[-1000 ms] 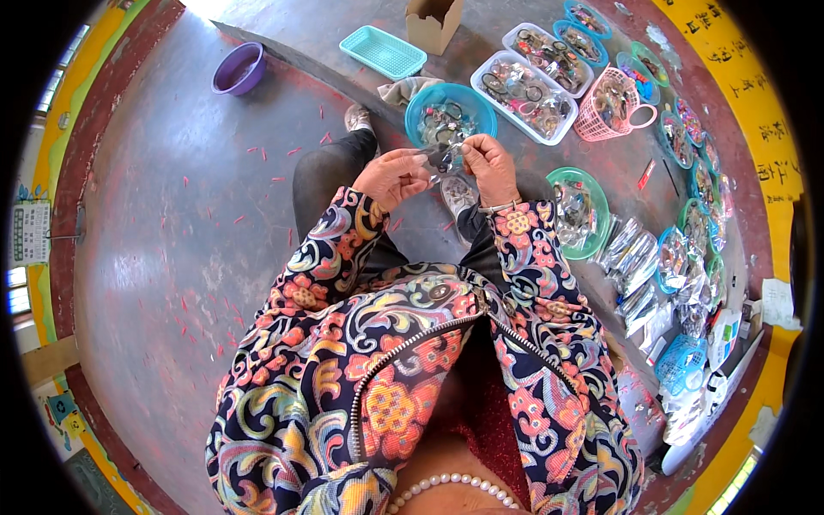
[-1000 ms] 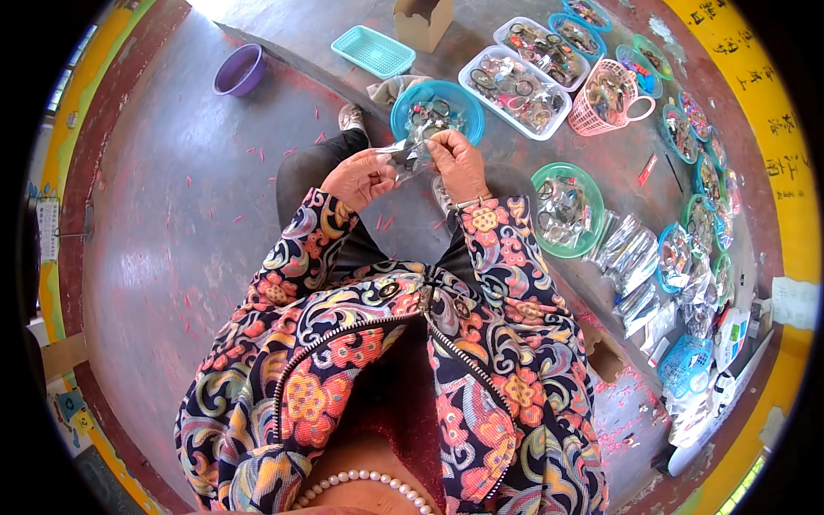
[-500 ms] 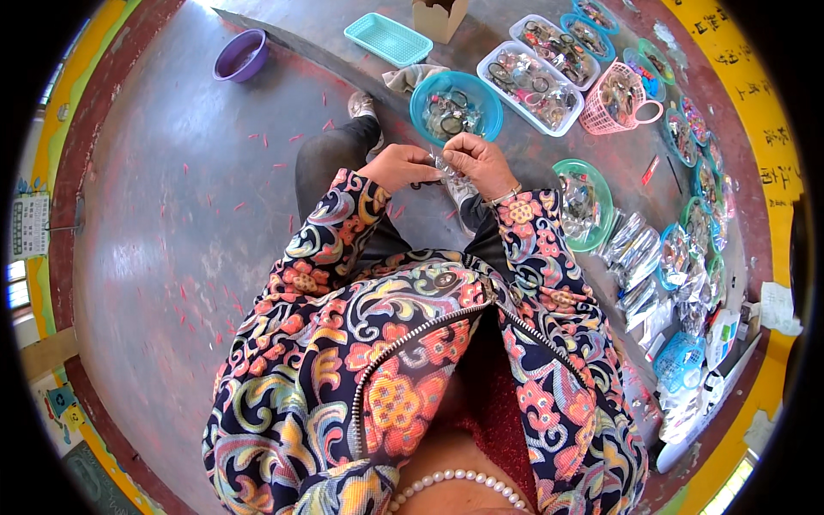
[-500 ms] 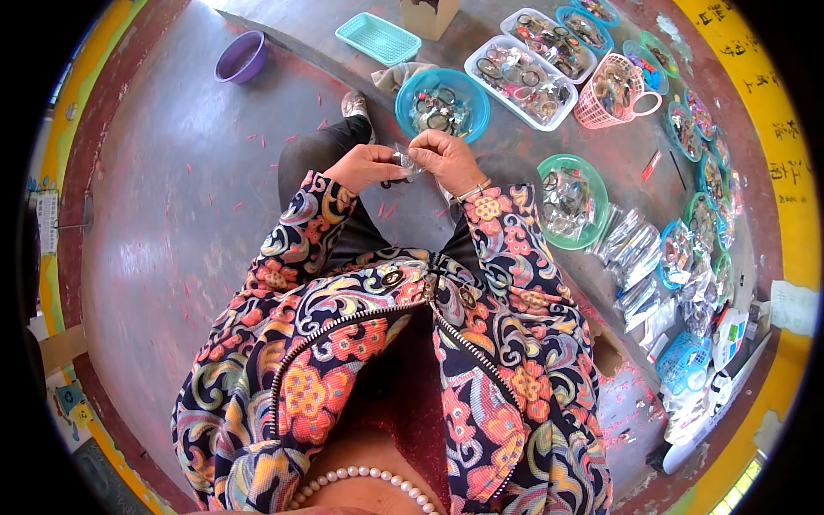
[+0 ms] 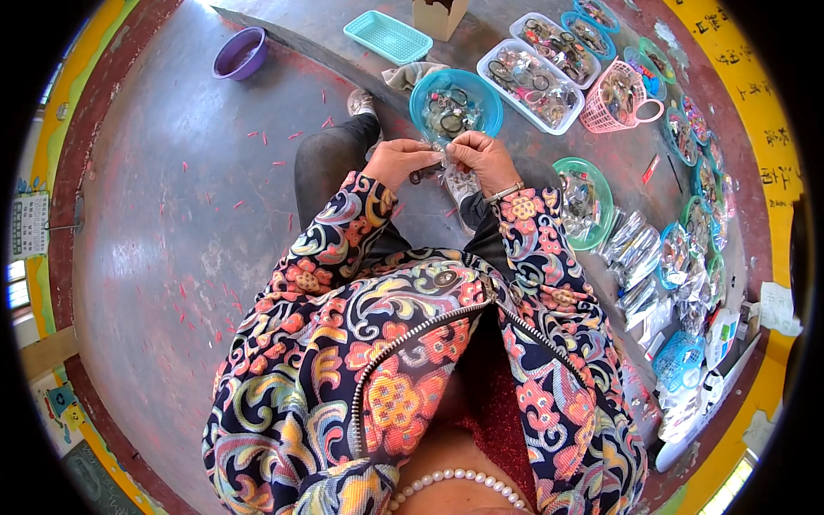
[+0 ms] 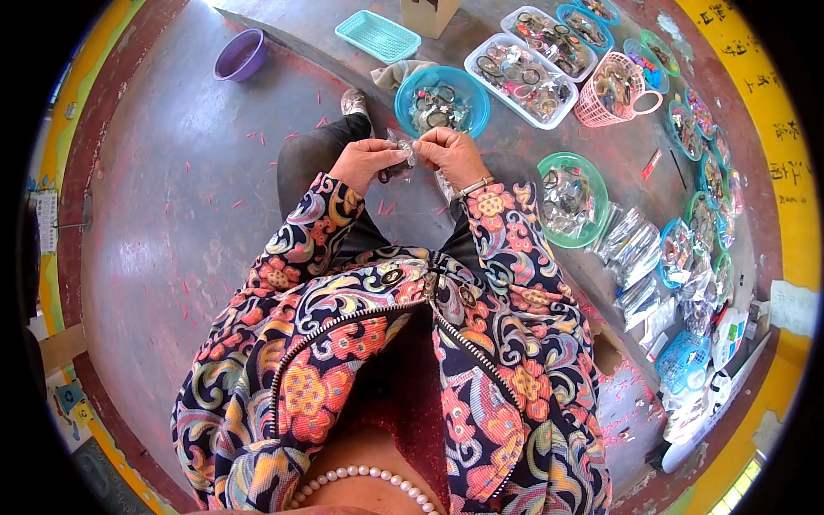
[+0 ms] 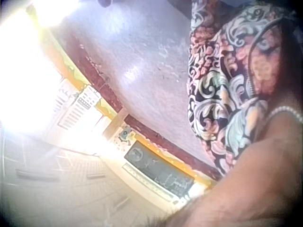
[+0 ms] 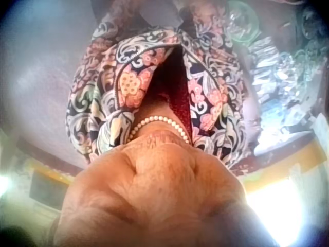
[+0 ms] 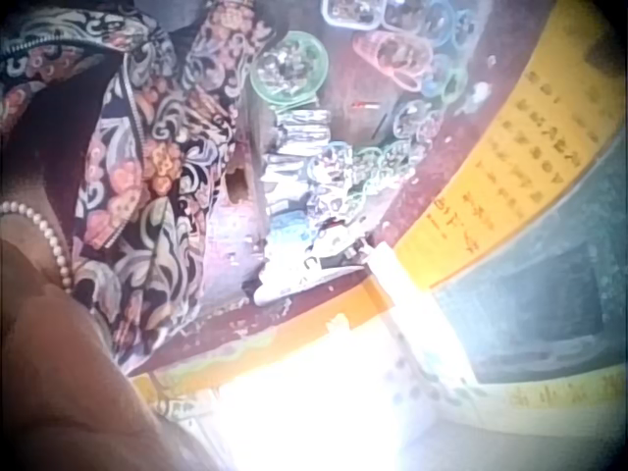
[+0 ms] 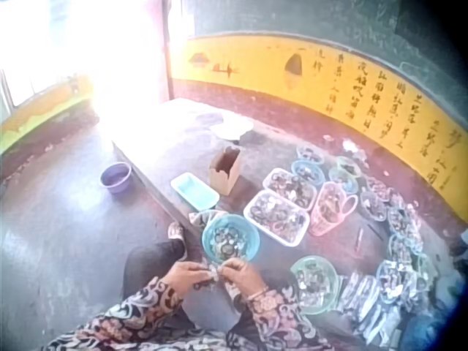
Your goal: The person sits on the floor and repeatedly picks up small hair accessories from a blue bowl. They place each item into a clear plastic bag and then transfer the bagged item into a green bowl. The process is repeated continuously for various hair clips and bands.
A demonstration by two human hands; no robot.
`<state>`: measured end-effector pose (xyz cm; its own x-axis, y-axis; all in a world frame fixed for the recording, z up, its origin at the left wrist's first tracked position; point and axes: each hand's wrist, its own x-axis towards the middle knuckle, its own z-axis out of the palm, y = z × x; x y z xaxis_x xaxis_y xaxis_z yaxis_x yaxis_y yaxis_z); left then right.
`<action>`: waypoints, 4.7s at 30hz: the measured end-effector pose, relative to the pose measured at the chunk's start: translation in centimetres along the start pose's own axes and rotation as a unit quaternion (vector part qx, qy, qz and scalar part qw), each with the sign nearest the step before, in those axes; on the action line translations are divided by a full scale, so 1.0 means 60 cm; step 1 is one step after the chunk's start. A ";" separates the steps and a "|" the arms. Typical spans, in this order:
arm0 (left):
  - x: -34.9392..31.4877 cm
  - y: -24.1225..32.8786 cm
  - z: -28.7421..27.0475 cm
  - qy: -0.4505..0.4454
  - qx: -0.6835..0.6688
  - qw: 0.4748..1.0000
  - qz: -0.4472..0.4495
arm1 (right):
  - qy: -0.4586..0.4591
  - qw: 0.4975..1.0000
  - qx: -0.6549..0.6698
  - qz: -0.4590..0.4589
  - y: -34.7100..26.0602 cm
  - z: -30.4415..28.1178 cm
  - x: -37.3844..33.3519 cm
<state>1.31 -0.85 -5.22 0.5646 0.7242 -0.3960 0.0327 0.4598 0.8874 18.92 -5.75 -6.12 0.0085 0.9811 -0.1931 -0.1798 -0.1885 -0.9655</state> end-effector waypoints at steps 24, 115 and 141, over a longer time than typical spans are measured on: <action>0.013 -0.017 -0.014 -0.053 -0.081 0.994 -0.043 | 0.014 1.000 -0.005 0.026 0.005 0.002 0.007; 0.011 -0.001 -0.005 0.028 -0.165 0.986 -0.022 | 0.166 0.885 -0.328 -0.285 -0.027 0.034 -0.012; 0.013 -0.015 0.008 0.039 -0.272 0.961 0.017 | 0.013 0.999 -0.038 0.004 0.005 0.017 0.012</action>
<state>2.12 -0.93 -6.22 0.4940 0.7695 -0.4048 -0.4324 0.6213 0.6535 17.89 -5.05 -6.39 0.0324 0.9783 -0.2048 -0.1044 -0.2004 -0.9741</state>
